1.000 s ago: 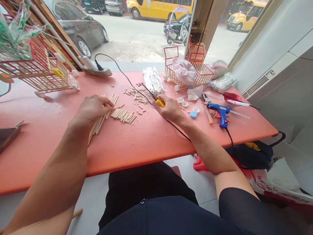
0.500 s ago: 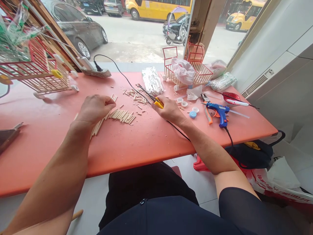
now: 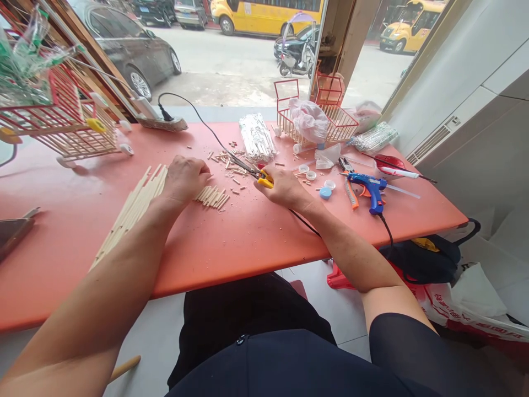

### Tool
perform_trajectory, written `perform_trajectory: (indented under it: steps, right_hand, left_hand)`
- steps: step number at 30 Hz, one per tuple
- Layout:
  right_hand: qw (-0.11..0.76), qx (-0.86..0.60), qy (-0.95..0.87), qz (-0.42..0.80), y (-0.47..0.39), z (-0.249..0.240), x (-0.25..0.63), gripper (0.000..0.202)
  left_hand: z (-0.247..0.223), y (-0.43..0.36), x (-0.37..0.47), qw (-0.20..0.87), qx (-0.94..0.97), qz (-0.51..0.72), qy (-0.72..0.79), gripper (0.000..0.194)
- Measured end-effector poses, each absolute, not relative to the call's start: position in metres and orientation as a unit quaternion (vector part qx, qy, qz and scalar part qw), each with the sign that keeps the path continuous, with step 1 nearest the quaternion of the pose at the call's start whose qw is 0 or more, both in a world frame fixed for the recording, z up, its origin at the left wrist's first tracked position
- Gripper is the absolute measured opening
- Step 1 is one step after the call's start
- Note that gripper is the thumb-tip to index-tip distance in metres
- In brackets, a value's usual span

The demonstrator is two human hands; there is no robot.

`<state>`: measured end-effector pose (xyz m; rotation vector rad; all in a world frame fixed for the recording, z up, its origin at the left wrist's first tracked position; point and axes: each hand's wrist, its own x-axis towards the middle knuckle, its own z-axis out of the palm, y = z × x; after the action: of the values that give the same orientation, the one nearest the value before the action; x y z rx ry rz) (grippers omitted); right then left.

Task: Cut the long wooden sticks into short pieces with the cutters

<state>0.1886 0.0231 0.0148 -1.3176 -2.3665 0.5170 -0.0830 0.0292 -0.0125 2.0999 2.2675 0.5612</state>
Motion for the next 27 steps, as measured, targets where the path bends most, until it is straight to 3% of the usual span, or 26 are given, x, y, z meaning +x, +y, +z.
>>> perform_trajectory:
  steps: [4,6,10,13,18,21,27]
  right_hand:
    - [0.117,-0.438,-0.885,0.103,0.018,0.014,0.189,0.037]
    - [0.080,-0.401,-0.909,0.077,0.015,0.015,0.190,0.031]
    - [0.036,-0.350,-0.933,0.077,0.009,0.020,0.191,0.018]
    - [0.018,-0.404,-0.911,0.075,0.011,0.023,0.186,0.020]
    - [0.022,-0.517,-0.855,0.029,0.021,0.022,0.180,0.037]
    - [0.041,-0.511,-0.858,0.027,0.020,0.021,0.185,0.045]
    - [0.034,-0.400,-0.915,0.050,0.008,0.022,0.186,0.023]
  left_hand:
    - [-0.001,0.021,-0.075,0.068,0.651,0.351,0.669,0.032]
    - [0.003,0.015,-0.075,0.069,0.649,0.379,0.657,0.036]
    - [0.003,0.005,-0.078,0.055,0.669,0.339,0.659,0.020]
    - [0.002,0.002,-0.076,0.055,0.682,0.329,0.651,0.019]
    - [0.005,0.000,-0.071,0.042,0.700,0.324,0.636,0.021]
    - [0.008,-0.003,-0.070,0.041,0.697,0.324,0.638,0.021]
    - [0.013,-0.006,-0.068,0.050,0.689,0.307,0.654,0.023]
